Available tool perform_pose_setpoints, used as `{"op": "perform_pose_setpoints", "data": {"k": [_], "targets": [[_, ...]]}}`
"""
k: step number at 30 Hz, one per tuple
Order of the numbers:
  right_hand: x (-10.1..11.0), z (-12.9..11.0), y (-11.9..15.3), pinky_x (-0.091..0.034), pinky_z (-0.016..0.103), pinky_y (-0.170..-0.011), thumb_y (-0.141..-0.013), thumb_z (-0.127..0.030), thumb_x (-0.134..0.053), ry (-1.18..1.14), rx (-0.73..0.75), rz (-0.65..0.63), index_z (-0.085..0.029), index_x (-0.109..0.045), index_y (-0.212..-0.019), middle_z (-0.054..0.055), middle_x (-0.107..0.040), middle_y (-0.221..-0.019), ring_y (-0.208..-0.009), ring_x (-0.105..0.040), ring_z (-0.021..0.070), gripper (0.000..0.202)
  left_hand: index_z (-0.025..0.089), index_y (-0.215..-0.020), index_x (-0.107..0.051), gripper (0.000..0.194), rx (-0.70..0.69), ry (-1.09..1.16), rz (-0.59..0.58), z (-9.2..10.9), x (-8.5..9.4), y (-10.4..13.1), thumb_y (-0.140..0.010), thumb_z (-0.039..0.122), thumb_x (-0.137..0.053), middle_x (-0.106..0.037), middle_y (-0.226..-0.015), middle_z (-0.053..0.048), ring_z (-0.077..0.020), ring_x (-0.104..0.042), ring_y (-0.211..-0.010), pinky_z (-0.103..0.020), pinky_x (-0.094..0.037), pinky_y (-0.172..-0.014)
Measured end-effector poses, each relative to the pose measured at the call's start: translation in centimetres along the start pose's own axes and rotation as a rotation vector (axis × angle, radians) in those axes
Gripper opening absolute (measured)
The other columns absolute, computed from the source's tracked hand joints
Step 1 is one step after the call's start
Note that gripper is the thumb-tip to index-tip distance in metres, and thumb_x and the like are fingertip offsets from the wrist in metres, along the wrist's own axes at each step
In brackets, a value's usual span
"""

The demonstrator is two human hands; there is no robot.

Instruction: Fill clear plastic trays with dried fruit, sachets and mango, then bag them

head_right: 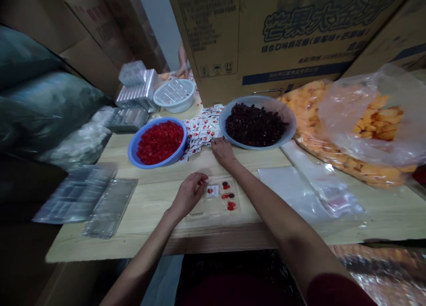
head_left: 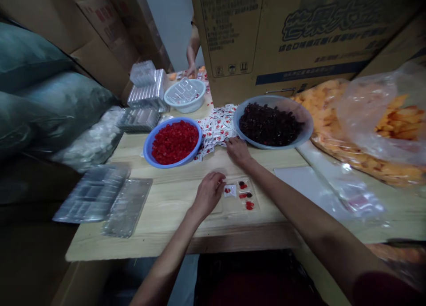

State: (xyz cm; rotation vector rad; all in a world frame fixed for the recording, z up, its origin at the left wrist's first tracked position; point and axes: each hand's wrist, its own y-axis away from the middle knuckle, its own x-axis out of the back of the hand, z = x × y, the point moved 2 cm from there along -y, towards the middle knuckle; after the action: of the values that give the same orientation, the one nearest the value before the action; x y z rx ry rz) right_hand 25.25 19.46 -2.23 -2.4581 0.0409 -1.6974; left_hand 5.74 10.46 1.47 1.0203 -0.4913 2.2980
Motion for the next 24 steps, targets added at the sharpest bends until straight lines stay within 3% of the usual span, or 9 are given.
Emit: {"op": "perform_pose_setpoints", "data": {"k": [5,9,12,15,20,22,24], "targets": [[0.9,0.5,1.3,-0.04,0.035,-0.088,-0.092,-0.01,-0.05,-0.098,-0.023,0.045,-0.011,-0.069,-0.095,0.019,-0.065,-0.11,-0.107,-0.055,0.0281,0.019,0.023,-0.104,-0.061,0.012,-0.027,0.025,-0.028,0.5,-0.3,1.7,-0.093,0.026,-0.056,-0.064,-0.102,-0.008,-0.0243,-0.057,-0.101,-0.04,-0.047,-0.089],[1.6,0.7,4.3,-0.041,0.032,-0.082,-0.09,-0.016,-0.051,-0.22,-0.093,0.17,-0.015,-0.066,-0.088,0.013,-0.067,-0.098,-0.094,-0.058,0.024,0.016,0.022,-0.103,-0.062,0.023,-0.052,-0.061,-0.057,1.3,-1.6,1.3,-0.083,0.026,-0.072,-0.06,-0.107,-0.009,-0.0271,-0.053,-0.105,-0.043,-0.046,-0.091],[1.7,1.4,7.0,-0.042,0.028,-0.071,-0.086,-0.018,-0.051,-0.348,-0.17,0.251,-0.017,-0.063,-0.084,0.006,-0.067,-0.081,-0.076,-0.058,0.0187,0.012,0.021,-0.09,-0.059,0.02,-0.027,-0.053,-0.054,1.6,-2.0,0.7,-0.078,0.021,-0.075,-0.061,-0.1,-0.007,-0.0257,-0.053,-0.1,-0.04,-0.046,-0.086],[1.8,2.6,9.2,-0.04,0.025,-0.063,-0.083,-0.022,-0.051,-0.476,-0.254,0.315,-0.018,-0.06,-0.078,0.002,-0.063,-0.07,-0.065,-0.056,0.0153,0.011,0.021,-0.083,-0.058,0.012,0.045,0.053,-0.052,1.6,-1.8,0.4,-0.082,0.021,-0.069,-0.062,-0.086,-0.003,-0.0205,-0.056,-0.085,-0.033,-0.044,-0.075],[1.7,4.9,11.3,-0.042,0.026,-0.059,-0.075,-0.029,-0.055,-0.639,-0.416,0.411,-0.019,-0.056,-0.075,0.001,-0.061,-0.067,-0.061,-0.054,0.0151,0.01,0.021,-0.085,-0.058,0.012,0.22,0.345,0.133,0.5,-0.9,0.9,-0.089,0.032,-0.06,-0.06,-0.071,0.002,-0.0139,-0.055,-0.065,-0.026,-0.04,-0.062],[1.5,5.5,11.7,-0.044,0.027,-0.06,-0.074,-0.029,-0.056,-0.694,-0.456,0.423,-0.018,-0.057,-0.083,0.001,-0.062,-0.067,-0.061,-0.056,0.0157,0.015,0.022,-0.095,-0.056,0.01,0.266,0.443,0.202,0.1,-1.0,1.1,-0.088,0.028,-0.06,-0.063,-0.074,0.003,-0.0135,-0.059,-0.066,-0.024,-0.042,-0.063],[1.4,6.0,12.2,-0.045,0.028,-0.06,-0.073,-0.029,-0.057,-0.74,-0.477,0.422,-0.017,-0.059,-0.096,-0.001,-0.062,-0.066,-0.06,-0.058,0.0163,0.026,0.023,-0.11,-0.055,0.023,0.282,0.449,0.246,0.1,-1.4,1.3,-0.087,0.023,-0.059,-0.065,-0.079,0.003,-0.0136,-0.062,-0.068,-0.025,-0.044,-0.066]]}}
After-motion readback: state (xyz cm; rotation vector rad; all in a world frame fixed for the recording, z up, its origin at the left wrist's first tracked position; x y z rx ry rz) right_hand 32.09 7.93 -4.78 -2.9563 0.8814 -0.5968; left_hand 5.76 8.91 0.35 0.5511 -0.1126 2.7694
